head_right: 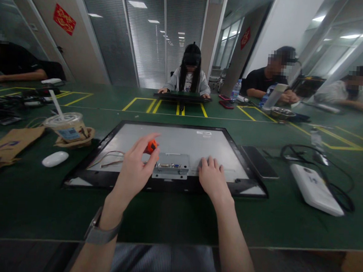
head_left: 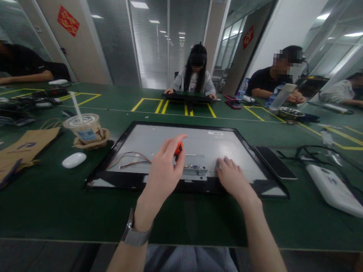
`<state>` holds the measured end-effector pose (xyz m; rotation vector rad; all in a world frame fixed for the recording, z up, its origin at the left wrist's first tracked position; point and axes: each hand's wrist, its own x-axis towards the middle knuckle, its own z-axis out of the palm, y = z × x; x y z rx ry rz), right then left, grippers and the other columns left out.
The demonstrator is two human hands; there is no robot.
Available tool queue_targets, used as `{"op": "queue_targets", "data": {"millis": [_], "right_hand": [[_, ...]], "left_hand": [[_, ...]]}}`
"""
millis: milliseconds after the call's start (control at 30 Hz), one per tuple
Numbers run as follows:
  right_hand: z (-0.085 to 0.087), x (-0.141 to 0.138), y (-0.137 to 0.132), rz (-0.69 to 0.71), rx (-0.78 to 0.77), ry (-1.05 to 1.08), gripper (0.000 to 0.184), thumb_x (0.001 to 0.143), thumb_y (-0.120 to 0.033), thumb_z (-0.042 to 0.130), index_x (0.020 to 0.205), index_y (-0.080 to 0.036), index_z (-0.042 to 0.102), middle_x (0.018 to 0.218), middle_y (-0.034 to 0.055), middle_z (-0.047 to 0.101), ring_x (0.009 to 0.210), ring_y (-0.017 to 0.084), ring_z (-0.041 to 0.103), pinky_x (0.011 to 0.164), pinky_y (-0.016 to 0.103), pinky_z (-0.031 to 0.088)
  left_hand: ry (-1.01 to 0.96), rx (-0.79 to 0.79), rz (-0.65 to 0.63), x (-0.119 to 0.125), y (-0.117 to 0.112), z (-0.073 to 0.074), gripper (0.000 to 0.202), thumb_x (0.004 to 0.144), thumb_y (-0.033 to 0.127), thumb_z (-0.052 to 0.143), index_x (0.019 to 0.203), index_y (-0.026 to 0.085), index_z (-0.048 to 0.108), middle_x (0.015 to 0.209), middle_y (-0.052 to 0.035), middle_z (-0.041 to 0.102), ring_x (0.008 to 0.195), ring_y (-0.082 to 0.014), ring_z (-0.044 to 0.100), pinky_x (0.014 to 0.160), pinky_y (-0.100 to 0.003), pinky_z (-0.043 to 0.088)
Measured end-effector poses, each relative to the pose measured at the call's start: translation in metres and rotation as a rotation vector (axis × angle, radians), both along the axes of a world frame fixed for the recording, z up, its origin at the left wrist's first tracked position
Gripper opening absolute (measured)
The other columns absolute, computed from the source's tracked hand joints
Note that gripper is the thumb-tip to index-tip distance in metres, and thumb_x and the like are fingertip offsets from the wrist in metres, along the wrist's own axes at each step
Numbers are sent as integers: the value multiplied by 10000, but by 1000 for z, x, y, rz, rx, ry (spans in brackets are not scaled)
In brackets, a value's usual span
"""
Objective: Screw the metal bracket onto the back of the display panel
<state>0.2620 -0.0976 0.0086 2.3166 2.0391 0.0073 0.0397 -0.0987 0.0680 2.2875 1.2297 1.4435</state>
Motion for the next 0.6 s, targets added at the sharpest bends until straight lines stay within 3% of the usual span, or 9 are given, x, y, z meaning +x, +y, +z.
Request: {"op": "queue_targets", "data": {"millis": [600], "right_hand": [[3, -1, 0, -4, -29, 9, 489, 1007, -246, 256, 1447, -91, 401, 1524, 215, 372, 1402, 353, 343, 1084, 514, 344]], "left_hand": [[15, -15, 2, 0, -2, 1, 366, 932, 133, 500, 1287, 224, 496, 1121, -65, 613, 836, -145, 608, 753, -294, 516]]}}
